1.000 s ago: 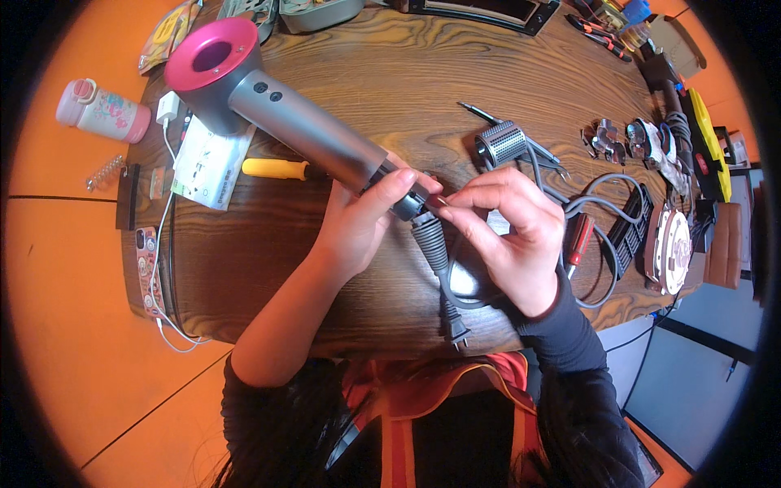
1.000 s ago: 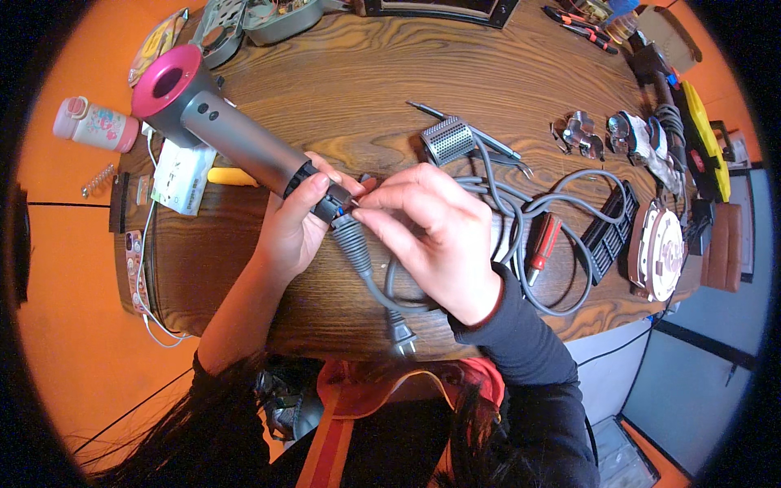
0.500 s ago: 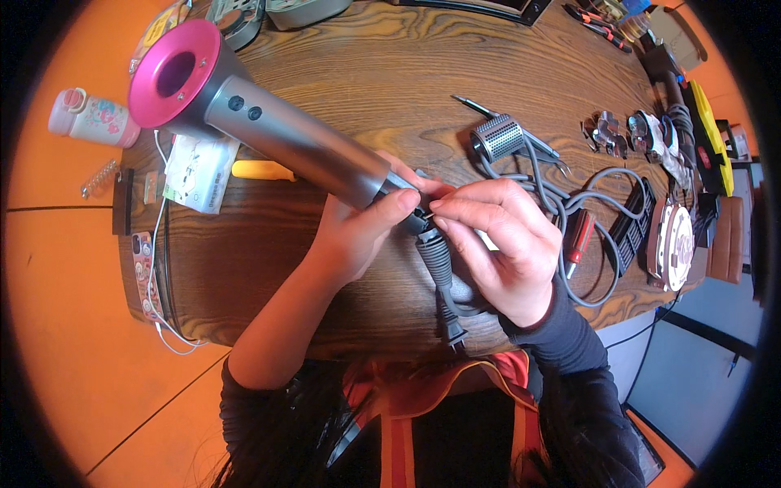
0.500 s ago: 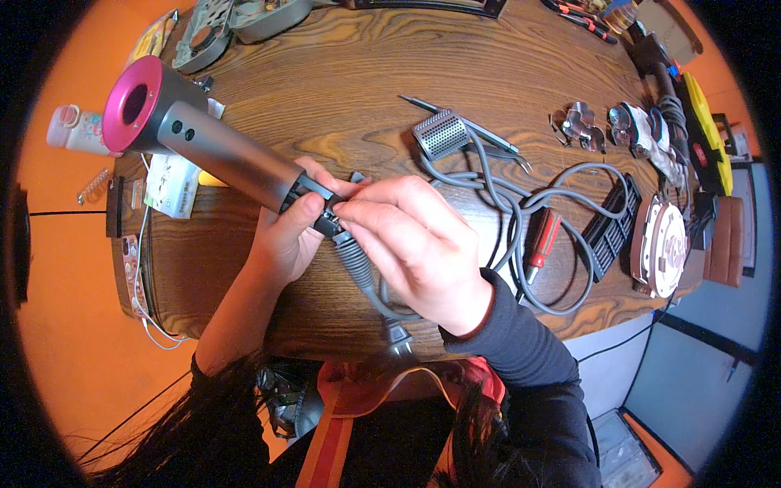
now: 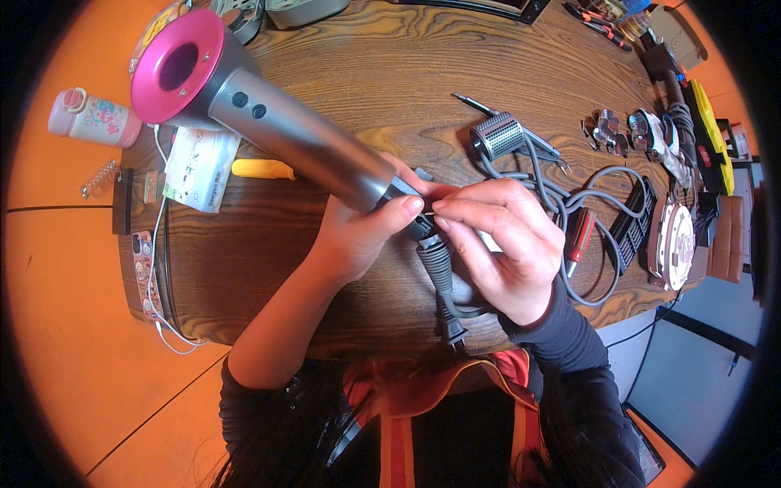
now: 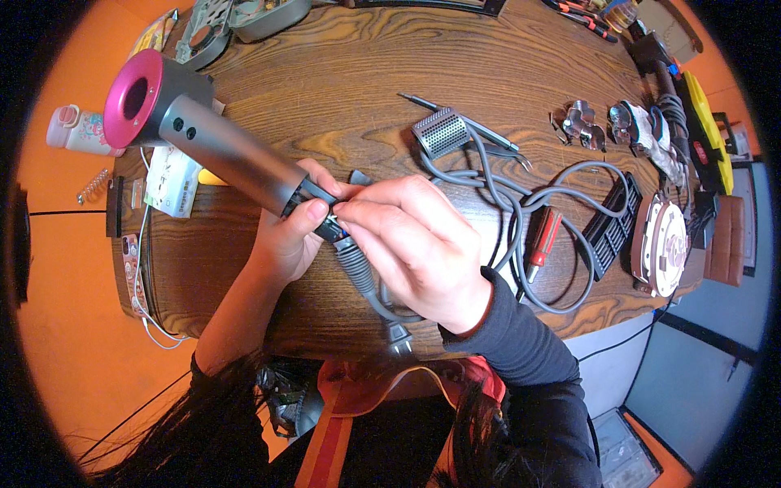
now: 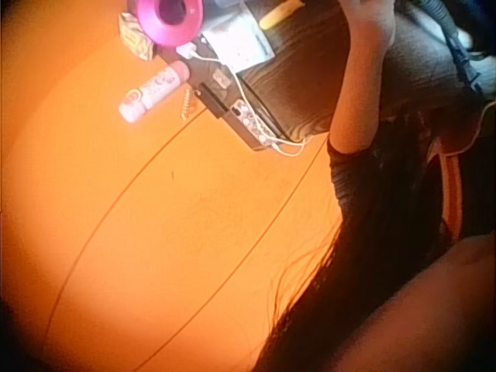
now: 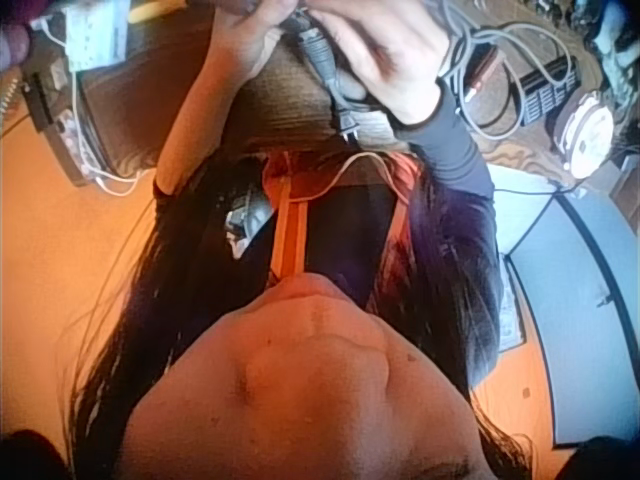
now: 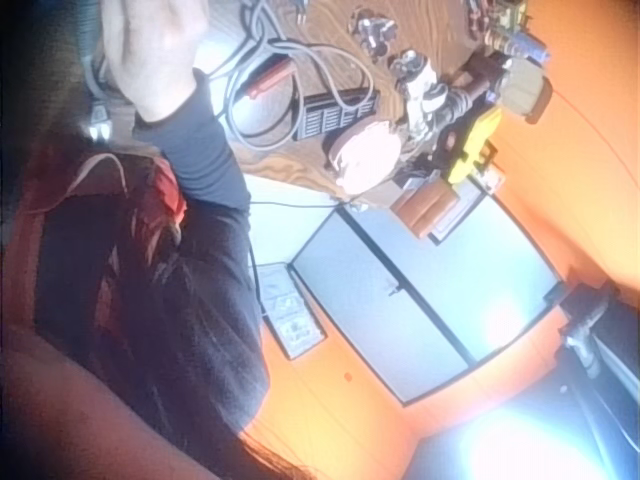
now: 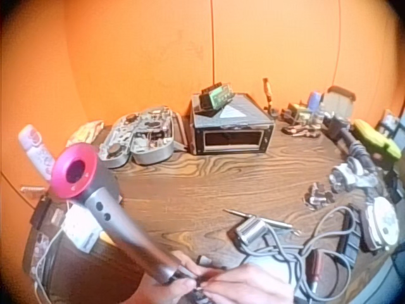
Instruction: The person assembles a hairdryer by attaching the handle to the main body, securing the power cord, and fastening the nozzle. They use a screwdriver to tighten screws and ensure all components are properly aligned.
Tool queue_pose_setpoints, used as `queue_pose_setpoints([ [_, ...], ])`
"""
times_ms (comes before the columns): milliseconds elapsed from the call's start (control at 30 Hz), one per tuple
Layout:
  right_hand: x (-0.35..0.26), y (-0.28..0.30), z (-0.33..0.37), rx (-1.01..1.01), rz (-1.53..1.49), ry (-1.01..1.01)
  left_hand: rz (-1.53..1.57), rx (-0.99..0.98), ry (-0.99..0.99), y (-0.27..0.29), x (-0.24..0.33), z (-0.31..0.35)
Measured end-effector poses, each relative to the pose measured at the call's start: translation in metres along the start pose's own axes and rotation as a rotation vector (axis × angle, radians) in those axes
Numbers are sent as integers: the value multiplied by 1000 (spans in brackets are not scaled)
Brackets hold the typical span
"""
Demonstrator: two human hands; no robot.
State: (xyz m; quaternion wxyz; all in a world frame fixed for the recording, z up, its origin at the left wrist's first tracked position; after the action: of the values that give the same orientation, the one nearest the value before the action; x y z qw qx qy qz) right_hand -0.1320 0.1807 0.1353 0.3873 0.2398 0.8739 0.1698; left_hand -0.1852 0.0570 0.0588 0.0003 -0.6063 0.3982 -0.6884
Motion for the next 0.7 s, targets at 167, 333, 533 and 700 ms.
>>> queue_pose_setpoints([
  [167, 0, -1, 0, -3, -31, 5, -39, -8, -32, 1, 2, -1],
  [333, 2, -4, 2, -8, -45, 1, -38, 35, -34, 0, 2, -1],
  [533, 3, -7, 4, -43, 3, -5, -159, 46, 10, 1, 2, -2],
  [700, 3, -5, 3, -49, 61, -52, -206, 63, 6, 3, 2, -3],
])
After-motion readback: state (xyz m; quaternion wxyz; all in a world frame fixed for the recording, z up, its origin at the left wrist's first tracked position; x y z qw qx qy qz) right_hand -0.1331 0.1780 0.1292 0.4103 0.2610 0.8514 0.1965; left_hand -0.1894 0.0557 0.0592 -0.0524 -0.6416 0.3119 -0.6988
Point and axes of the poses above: each hand's wrist, its own z-axis away from the middle knuckle, its own y-axis out of the back of the hand, x = y × z, the point moved 5 cm from there along -z, towards the middle knuckle
